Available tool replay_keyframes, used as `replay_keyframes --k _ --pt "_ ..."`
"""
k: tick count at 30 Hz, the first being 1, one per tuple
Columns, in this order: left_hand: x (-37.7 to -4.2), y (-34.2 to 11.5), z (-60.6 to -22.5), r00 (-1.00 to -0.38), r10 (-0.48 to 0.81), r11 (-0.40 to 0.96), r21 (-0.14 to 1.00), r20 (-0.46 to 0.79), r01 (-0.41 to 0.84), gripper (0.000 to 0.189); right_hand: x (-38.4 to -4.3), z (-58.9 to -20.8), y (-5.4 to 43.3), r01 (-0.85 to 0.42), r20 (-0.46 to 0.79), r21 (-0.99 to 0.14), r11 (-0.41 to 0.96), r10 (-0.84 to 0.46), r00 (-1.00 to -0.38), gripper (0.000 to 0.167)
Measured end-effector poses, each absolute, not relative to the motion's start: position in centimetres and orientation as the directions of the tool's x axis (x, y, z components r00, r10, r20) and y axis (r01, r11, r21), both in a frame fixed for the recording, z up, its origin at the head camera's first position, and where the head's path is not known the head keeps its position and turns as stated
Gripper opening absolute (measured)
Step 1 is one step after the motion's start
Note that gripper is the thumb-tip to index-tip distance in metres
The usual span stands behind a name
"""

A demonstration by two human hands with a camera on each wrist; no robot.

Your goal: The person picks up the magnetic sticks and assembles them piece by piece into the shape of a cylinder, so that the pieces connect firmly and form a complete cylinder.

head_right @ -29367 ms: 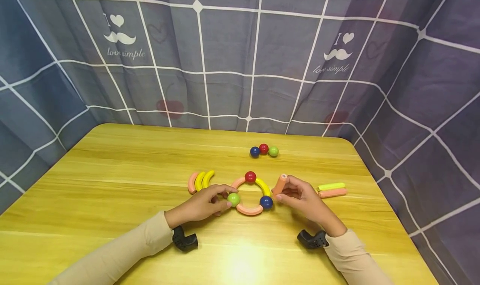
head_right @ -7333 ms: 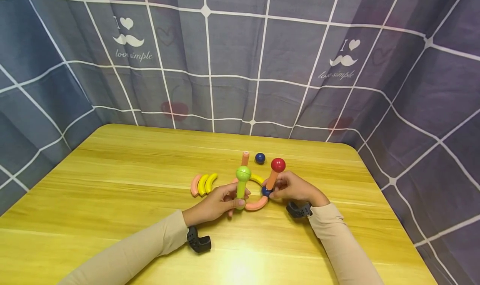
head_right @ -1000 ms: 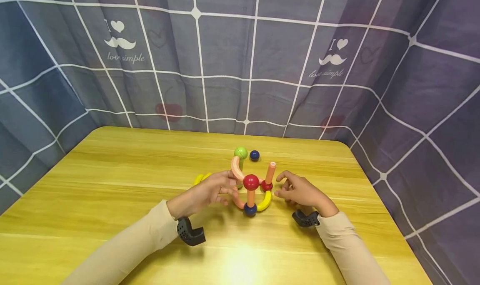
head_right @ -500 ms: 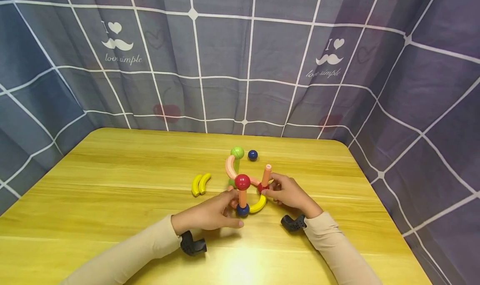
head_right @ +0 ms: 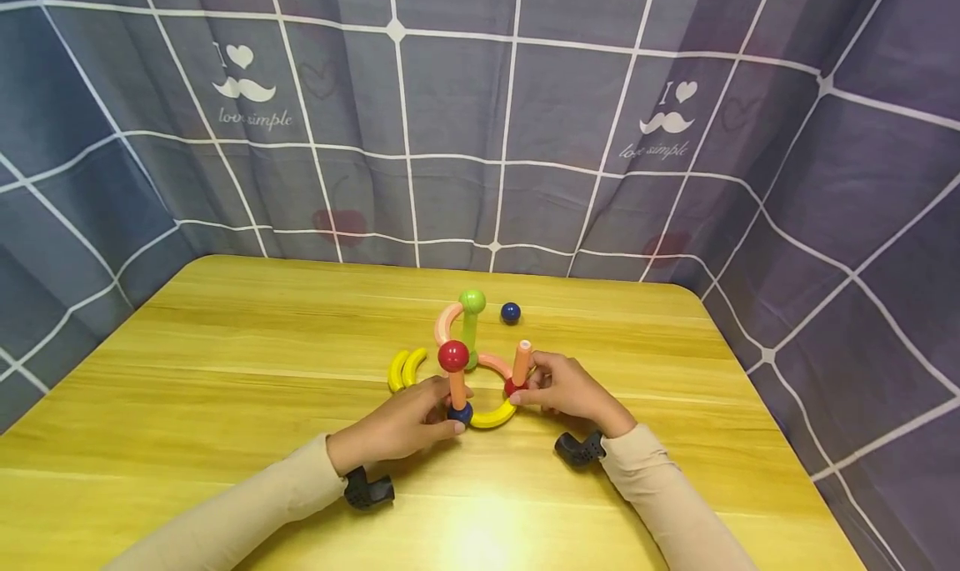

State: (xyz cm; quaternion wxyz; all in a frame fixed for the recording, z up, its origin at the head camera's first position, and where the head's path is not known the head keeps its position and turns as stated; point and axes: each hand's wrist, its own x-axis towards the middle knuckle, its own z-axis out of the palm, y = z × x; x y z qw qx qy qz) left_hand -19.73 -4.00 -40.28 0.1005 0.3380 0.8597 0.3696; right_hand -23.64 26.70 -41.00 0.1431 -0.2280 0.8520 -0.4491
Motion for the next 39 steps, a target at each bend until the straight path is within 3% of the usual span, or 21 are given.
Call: replay_keyframes --k 6,10,13,18,22,27,31,36,39 --pt "-19.4 -4.0 -39.4 -0.767 0.637 0.533 0.677 0.074 0.508 0.033 -26.4 -40.5 28.4 -0.127 -0.161 -0.916 0.38 -0.64 -0.752 0.033" --pt "-19.7 -3.9 -39.7 -0.762 0.642 0.529 0.669 0.087 0.522 0.031 -28.2 -40.7 28.5 -0.105 -0.112 -0.919 0.379 -0.509 -0.853 0.035" --pt "-19.7 -3.9 -39.9 -0.763 0.641 0.532 0.668 0.083 0.52 0.032 -29.5 -41.4 27.7 -0.188 0.001 -0.883 0.43 -0.4 -0.917 0.05" --pt "-19.8 -3.8 -39.9 -0.767 0.639 0.551 0.665 0.053 0.505 0.039 -31.0 -42.2 26.1 -0.347 0.117 -0.689 0.637 -0.374 -0.92 0.069" --pt "-19.8 -3.9 -40.0 -0.76 0.647 0.541 0.668 0.058 0.511 0.038 -31.4 -42.2 25.3 -0.377 0.101 -0.556 0.741 -0.39 -0.915 0.063" --pt "-19.9 -3.9 -40.1 -0.748 0.661 0.527 0.673 0.06 0.52 0.039 -30.7 -42.4 25.1 -0.409 0.157 -0.53 0.743 -0.388 -0.908 0.032" --pt "-20.0 -3.8 -40.2 -0.737 0.674 0.511 0.683 0.059 0.522 0.039 -29.4 -42.9 26.2 -0.376 0.186 -0.634 0.676 -0.338 -0.923 0.027" --pt "-20.2 -3.8 -40.1 -0.727 0.684 0.501 0.688 0.056 0.525 0.039 -27.1 -43.4 27.9 -0.183 0.085 -0.886 0.426 -0.238 -0.967 0.039" --pt "-20.3 -3.7 -40.1 -0.73 0.682 0.505 0.694 0.044 0.513 0.039 -25.6 -43.3 28.6 -0.13 0.057 -0.946 0.298 -0.241 -0.969 0.04"
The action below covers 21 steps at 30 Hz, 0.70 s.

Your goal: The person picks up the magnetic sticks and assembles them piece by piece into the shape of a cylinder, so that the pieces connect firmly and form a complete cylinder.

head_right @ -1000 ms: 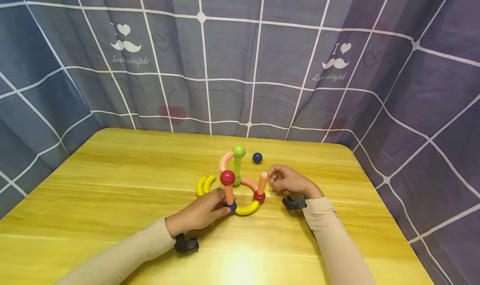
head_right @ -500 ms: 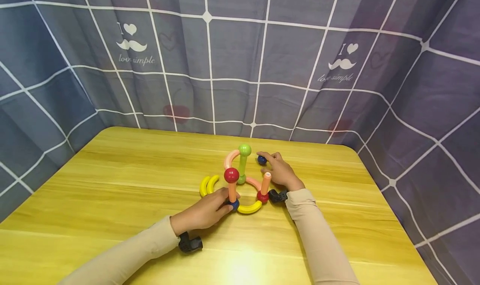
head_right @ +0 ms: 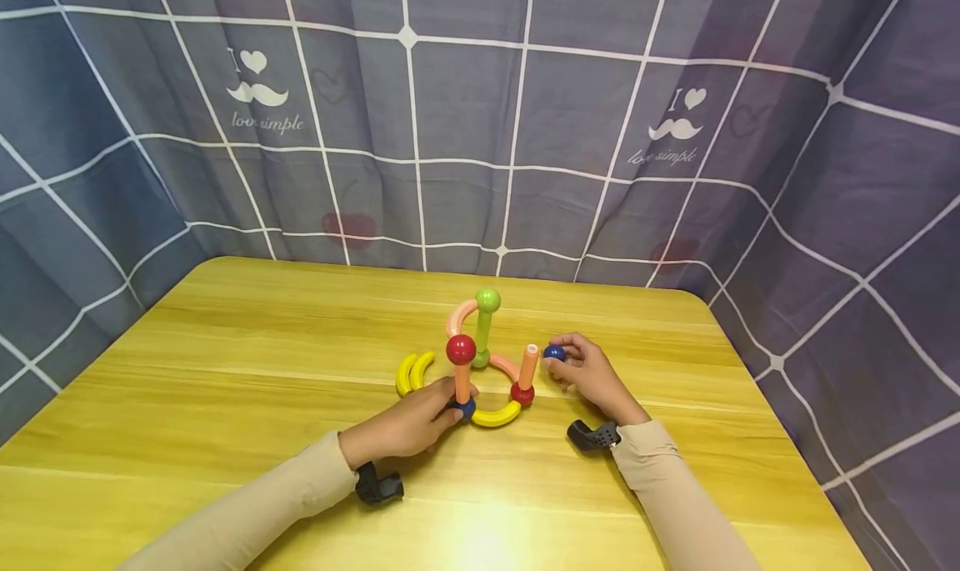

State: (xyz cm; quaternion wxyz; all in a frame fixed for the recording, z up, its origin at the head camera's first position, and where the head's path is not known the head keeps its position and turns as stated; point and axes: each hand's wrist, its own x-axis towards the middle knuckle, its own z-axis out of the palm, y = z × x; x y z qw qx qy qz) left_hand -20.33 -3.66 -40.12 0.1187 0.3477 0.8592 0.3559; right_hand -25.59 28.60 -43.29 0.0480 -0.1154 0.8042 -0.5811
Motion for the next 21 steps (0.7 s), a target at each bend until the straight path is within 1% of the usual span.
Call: replay_keyframes --k 4,9,13,17,21 --pt "-20.6 -3.5 -40.3 -0.735 0.676 0.507 0.698 0.041 0.506 0.037 -23.9 -42.5 28.8 -0.142 0.08 -0.963 0.23 -0.258 -0.963 0.041" --pt "-21.0 -3.0 -40.3 -0.742 0.67 0.513 0.704 0.03 0.492 0.035 -22.6 -39.9 28.0 -0.261 0.223 -0.941 0.217 -0.182 -0.958 0.039" --pt "-21.3 -2.7 -40.3 -0.747 0.665 0.513 0.714 0.02 0.476 0.035 -21.9 -37.9 27.4 -0.357 0.336 -0.917 0.178 -0.136 -0.932 0.04" --pt "-21.5 -2.6 -40.2 -0.748 0.664 0.507 0.72 0.024 0.473 0.034 -21.2 -36.6 27.1 -0.45 0.43 -0.88 0.151 -0.148 -0.89 0.035" --pt "-21.6 -2.5 -40.3 -0.746 0.665 0.504 0.72 0.029 0.477 0.034 -21.0 -36.0 26.7 -0.567 0.532 -0.804 0.179 -0.21 -0.82 0.038"
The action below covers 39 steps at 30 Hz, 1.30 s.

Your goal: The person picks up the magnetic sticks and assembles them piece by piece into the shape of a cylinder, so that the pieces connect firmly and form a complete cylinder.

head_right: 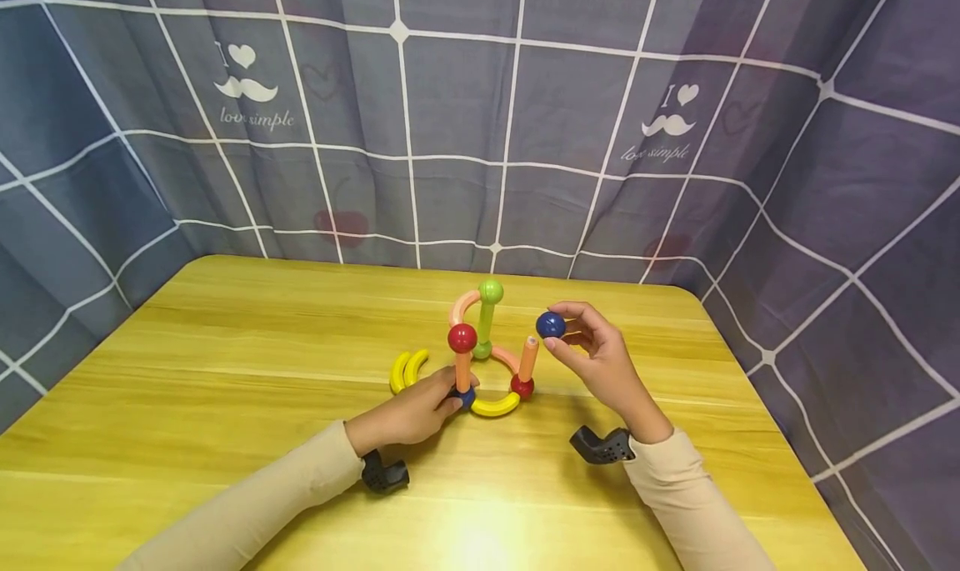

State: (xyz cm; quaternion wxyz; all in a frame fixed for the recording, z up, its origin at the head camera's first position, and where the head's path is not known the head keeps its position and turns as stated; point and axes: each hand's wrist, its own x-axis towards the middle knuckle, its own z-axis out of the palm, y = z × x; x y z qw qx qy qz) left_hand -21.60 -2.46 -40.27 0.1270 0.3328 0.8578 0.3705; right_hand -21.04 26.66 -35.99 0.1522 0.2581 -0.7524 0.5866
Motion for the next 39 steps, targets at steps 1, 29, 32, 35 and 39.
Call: replay_keyframes --k 1,29,32,35,39 --pt "-21.6 -2.5 -40.3 -0.746 0.666 0.504 0.718 0.03 0.479 0.034 -21.1 -36.0 26.5 -0.59 0.548 -0.784 0.195 -0.228 -0.804 0.039" --pt "-22.2 -2.7 -40.1 -0.769 0.639 0.517 0.736 0.009 0.437 0.034 -23.2 -41.1 26.7 -0.418 0.12 -0.775 0.475 -0.538 -0.835 0.021" --pt "-22.3 -2.8 -40.0 -0.78 0.626 0.518 0.741 0.012 0.428 0.031 -23.2 -41.1 26.7 -0.421 0.128 -0.769 0.48 -0.53 -0.838 0.02" --pt "-22.4 -2.8 -40.0 -0.79 0.612 0.513 0.749 0.023 0.419 0.031 -22.9 -41.1 26.7 -0.421 0.121 -0.769 0.481 -0.537 -0.835 0.018" --pt "-22.5 -2.9 -40.1 -0.802 0.595 0.504 0.758 0.042 0.413 0.031 -22.5 -41.1 26.6 -0.433 0.129 -0.792 0.431 -0.574 -0.808 0.016"
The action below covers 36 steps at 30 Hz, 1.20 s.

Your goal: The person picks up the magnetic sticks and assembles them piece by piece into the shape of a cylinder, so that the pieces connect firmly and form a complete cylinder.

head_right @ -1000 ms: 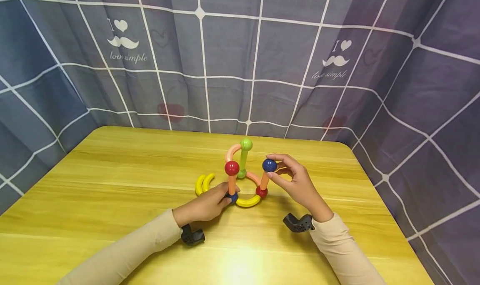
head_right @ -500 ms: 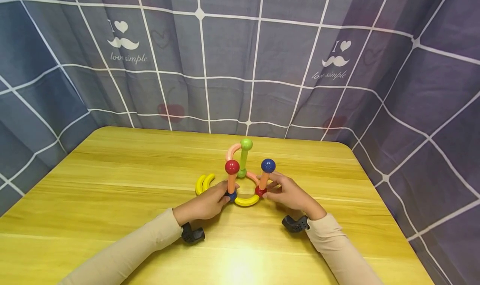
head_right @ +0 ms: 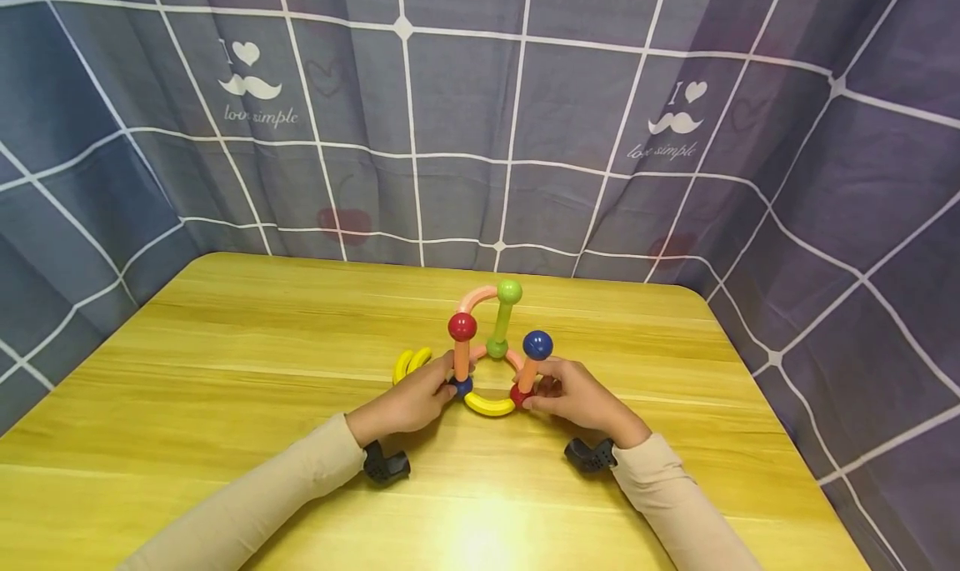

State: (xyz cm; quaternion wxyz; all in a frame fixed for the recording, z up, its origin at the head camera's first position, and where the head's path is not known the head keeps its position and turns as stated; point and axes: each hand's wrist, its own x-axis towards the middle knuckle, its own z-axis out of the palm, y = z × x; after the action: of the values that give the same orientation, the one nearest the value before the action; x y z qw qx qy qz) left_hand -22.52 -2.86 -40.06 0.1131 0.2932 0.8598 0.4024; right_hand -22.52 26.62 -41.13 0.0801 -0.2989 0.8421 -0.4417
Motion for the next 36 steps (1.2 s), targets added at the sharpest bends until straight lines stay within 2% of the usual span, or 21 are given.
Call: replay_keyframes --k 3,7,11,14,19,21,24,28,36 --pt "-22.6 -2.8 -40.2 -0.808 0.587 0.497 0.767 0.049 0.407 0.03 -22.2 -41.3 26.6 -0.468 0.163 -0.796 0.383 -0.608 -0.777 0.021" --pt "-22.7 -2.9 -40.0 -0.821 0.569 0.489 0.786 0.041 0.378 0.04 -21.9 -41.6 26.5 -0.518 0.209 -0.782 0.346 -0.637 -0.742 0.025" --pt "-23.0 -3.7 -39.4 -0.838 0.545 0.482 0.804 0.037 0.349 0.053 -21.7 -41.9 26.2 -0.538 0.239 -0.779 0.321 -0.642 -0.729 0.022" --pt "-23.4 -4.7 -38.7 -0.859 0.509 0.498 0.798 0.046 0.339 0.053 -21.6 -42.0 26.1 -0.557 0.262 -0.768 0.318 -0.637 -0.725 0.023" --pt "-24.5 -7.1 -38.3 -0.922 0.383 0.64 0.704 0.057 0.309 0.034 -21.4 -41.9 25.9 -0.564 0.267 -0.756 0.332 -0.63 -0.729 0.025" --pt "-24.9 -7.9 -38.5 -0.942 0.335 0.713 0.645 0.029 0.274 0.033 -21.3 -41.8 25.8 -0.551 0.25 -0.759 0.347 -0.626 -0.739 0.023" --pt "-25.3 -9.1 -38.9 -0.949 0.309 0.792 0.567 -0.053 0.227 0.041 -21.2 -41.6 25.7 -0.535 0.222 -0.75 0.389 -0.614 -0.757 0.021" --pt "-25.3 -9.8 -39.3 -0.936 0.332 0.82 0.526 -0.116 0.226 0.046 -20.9 -41.4 25.4 -0.503 0.181 -0.735 0.455 -0.583 -0.792 0.02" --pt "-24.6 -10.3 -39.0 -0.935 0.339 0.827 0.507 -0.107 0.242 0.035 -20.8 -41.2 25.2 -0.469 0.143 -0.726 0.504 -0.556 -0.819 0.019"
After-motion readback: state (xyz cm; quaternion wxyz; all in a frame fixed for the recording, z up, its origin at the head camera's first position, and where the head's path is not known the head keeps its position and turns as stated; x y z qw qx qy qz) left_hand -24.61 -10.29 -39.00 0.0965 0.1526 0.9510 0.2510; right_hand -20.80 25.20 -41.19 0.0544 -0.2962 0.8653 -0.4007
